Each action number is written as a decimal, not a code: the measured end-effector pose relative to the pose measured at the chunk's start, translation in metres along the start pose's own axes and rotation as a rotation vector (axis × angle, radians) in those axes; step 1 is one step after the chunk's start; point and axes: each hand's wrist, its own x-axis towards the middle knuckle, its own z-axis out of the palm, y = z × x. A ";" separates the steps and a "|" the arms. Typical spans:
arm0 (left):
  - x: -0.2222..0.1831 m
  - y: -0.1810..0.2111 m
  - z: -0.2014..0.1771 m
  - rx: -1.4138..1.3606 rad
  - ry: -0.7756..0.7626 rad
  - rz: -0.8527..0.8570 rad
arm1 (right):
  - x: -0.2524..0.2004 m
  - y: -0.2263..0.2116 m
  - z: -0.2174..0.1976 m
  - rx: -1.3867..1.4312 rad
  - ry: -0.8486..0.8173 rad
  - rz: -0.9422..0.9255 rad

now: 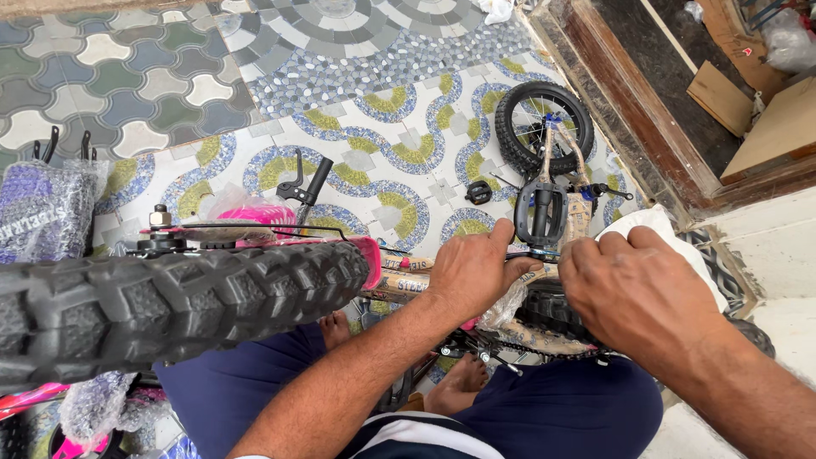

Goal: The person assembles a small bicycle on the floor by attaching pedals, tightening a cable with a wrench, and using a screwdriver on various components.

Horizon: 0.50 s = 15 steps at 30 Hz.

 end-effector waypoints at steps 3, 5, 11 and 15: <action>0.000 -0.003 0.000 -0.026 -0.027 -0.016 | -0.001 0.002 0.017 0.074 0.218 0.048; -0.002 -0.006 0.001 -0.060 0.015 0.006 | 0.000 0.007 0.036 0.238 0.360 0.122; -0.007 -0.021 0.003 -0.351 0.074 0.141 | 0.033 0.017 0.115 0.852 0.726 0.044; -0.008 -0.027 0.001 -0.417 0.086 0.157 | 0.075 0.023 0.141 0.987 0.638 -0.065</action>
